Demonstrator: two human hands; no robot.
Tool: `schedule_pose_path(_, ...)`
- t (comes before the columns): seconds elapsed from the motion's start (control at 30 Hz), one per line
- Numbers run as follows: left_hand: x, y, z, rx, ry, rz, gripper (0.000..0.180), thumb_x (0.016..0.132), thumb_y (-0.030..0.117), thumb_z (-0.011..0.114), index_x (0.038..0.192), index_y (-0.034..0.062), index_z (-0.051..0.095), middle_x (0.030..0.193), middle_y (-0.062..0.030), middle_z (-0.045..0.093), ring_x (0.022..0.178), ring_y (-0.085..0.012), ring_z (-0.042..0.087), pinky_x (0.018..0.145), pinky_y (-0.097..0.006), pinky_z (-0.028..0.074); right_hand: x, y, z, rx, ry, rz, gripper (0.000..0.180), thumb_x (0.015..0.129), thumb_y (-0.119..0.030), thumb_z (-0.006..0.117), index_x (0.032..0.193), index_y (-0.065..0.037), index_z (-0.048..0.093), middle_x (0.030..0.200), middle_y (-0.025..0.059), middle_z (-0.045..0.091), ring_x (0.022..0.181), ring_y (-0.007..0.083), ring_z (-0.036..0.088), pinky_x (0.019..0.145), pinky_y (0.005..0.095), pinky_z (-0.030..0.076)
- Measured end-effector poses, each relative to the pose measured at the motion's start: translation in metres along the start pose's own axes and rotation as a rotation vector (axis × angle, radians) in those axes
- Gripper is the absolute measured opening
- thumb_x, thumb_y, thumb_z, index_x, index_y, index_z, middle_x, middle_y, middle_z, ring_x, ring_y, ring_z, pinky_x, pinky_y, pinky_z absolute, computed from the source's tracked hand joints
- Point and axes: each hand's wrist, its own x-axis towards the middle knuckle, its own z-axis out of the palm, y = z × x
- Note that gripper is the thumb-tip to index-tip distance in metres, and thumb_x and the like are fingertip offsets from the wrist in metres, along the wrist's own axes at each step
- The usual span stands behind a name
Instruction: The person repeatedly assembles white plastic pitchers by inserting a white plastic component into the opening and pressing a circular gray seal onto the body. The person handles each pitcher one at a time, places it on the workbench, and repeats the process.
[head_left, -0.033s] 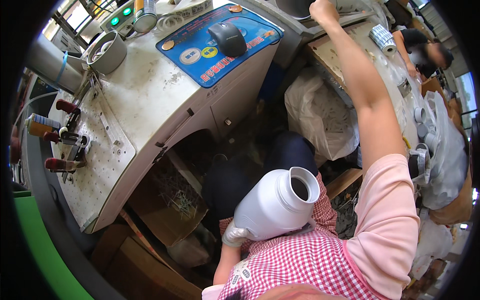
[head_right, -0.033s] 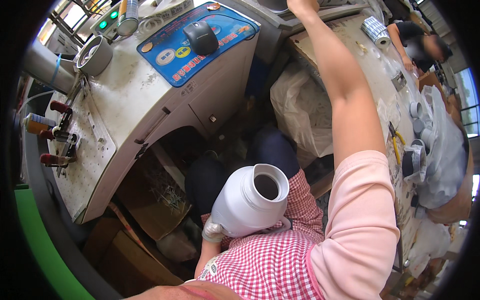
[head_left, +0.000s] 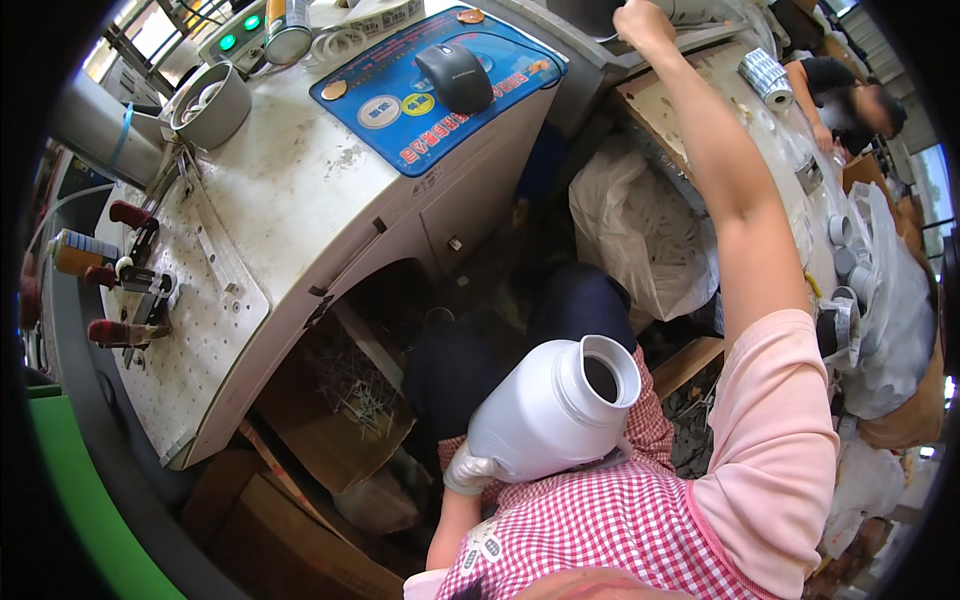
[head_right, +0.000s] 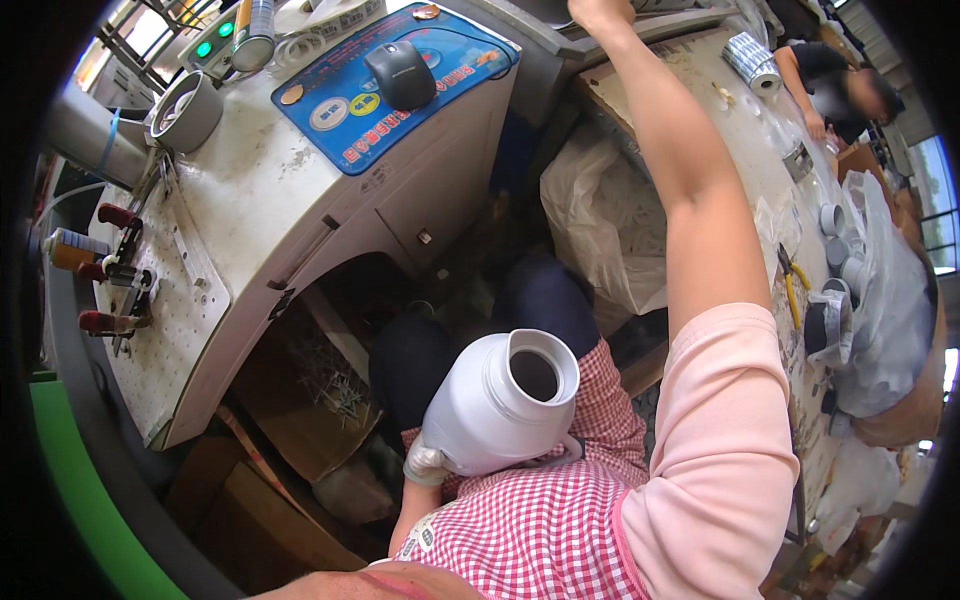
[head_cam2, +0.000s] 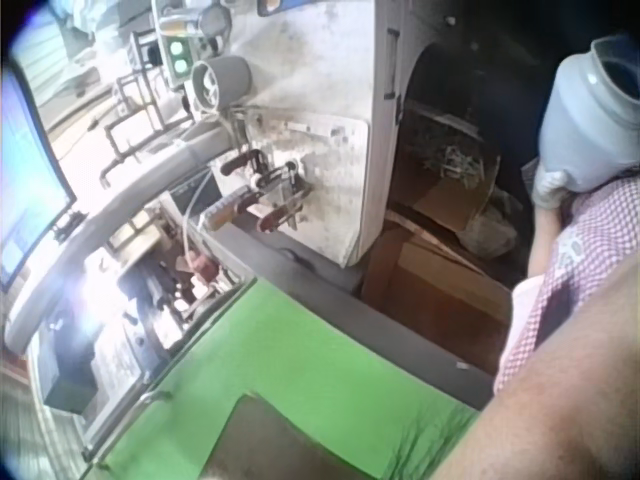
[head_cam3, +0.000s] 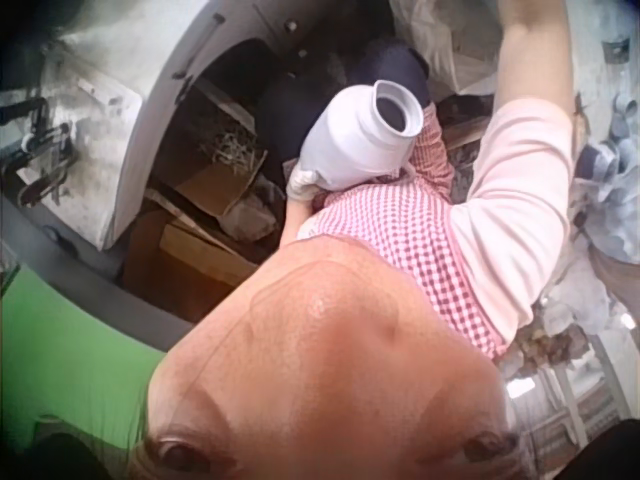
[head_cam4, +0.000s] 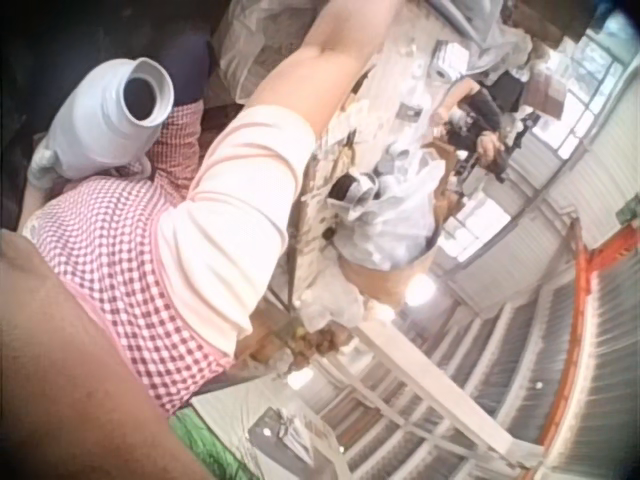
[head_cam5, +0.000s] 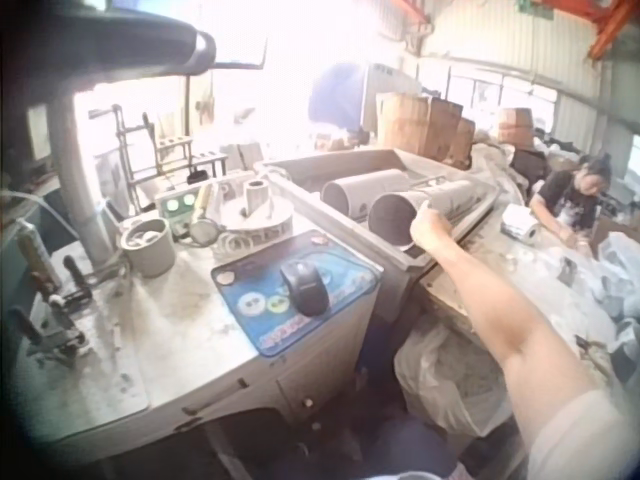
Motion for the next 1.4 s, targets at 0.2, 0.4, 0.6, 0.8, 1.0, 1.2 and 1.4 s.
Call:
schedule_pose_path(0.2,0.002,0.004,0.001,0.017,0.017,-0.058,0.093,0.073,0.020,0.093,0.148,-0.0085,0.047,0.138,-0.0156,0.065,0.122,-0.0269,0.065,0.104,-0.039,0.052,-0.041,-0.041,-0.013,-0.016,0.008,-0.309,0.046,0.093,-0.037,0.067,0.126,-0.006,0.061,0.111,0.0254,0.073,0.108,0.0446,0.069,0.093,0.0560,0.054)
schedule_pose_path(0.4,0.002,0.001,0.001,0.018,0.046,-0.058,0.097,0.070,0.024,0.095,0.148,-0.0084,0.047,0.138,-0.0154,0.065,0.121,-0.0271,0.066,0.102,-0.040,0.053,0.004,-0.024,0.032,-0.019,0.177,-0.179,0.029,0.093,-0.025,0.064,0.116,-0.007,0.067,0.110,0.0227,0.073,0.107,0.0439,0.069,0.089,0.0553,0.056)
schedule_pose_path(0.6,0.003,0.001,0.012,0.045,0.098,-0.056,0.102,0.067,0.028,0.098,0.148,-0.0083,0.047,0.138,-0.0152,0.065,0.121,-0.0273,0.066,0.101,-0.040,0.054,0.036,0.027,0.023,-0.078,0.079,-0.040,0.044,0.092,-0.037,0.070,0.126,-0.009,0.065,0.119,0.0186,0.073,0.113,0.0423,0.068,0.096,0.0529,0.054)
schedule_pose_path(0.8,-0.001,0.000,0.006,0.135,0.202,0.016,0.107,0.065,0.031,0.100,0.148,-0.0082,0.047,0.138,-0.0151,0.065,0.120,-0.0275,0.066,0.099,-0.041,0.055,-0.101,0.030,-0.051,0.521,0.282,-0.334,0.036,0.095,-0.023,0.071,0.126,-0.005,0.068,0.094,0.0123,0.077,0.087,0.0257,0.074,0.078,0.0390,0.056)
schedule_pose_path(1.0,-0.003,0.001,0.019,0.256,0.134,0.115,0.099,0.077,0.035,0.093,0.152,-0.0050,0.041,0.150,-0.0171,0.051,0.132,-0.0309,0.053,0.110,-0.050,0.045,-0.347,0.187,-0.164,0.825,-0.757,-0.228,0.029,0.102,-0.032,0.065,0.101,-0.006,0.077,0.083,0.0013,0.076,0.070,0.0086,0.071,0.059,0.0211,0.054)
schedule_pose_path(1.2,-0.015,-0.018,0.076,0.358,0.336,0.203,0.082,0.091,0.041,0.075,0.156,0.0062,0.040,0.152,-0.0102,0.050,0.138,-0.0284,0.048,0.117,-0.050,0.039,-0.538,0.354,-0.130,-0.048,-1.196,0.271,0.020,0.089,-0.019,0.072,0.103,-0.004,0.076,0.094,0.0137,0.076,0.077,0.0232,0.075,0.064,0.0381,0.058)
schedule_pose_path(1.4,-0.014,-0.034,0.098,0.434,0.376,0.397,0.056,0.101,0.038,0.063,0.148,0.0094,0.051,0.147,-0.0076,0.054,0.135,-0.0222,0.052,0.113,-0.048,0.042,-0.671,0.401,-0.062,-0.150,-0.742,0.164,0.036,0.080,-0.015,0.080,0.115,-0.008,0.075,0.125,0.0197,0.070,0.114,0.0390,0.066,0.092,0.0478,0.055)
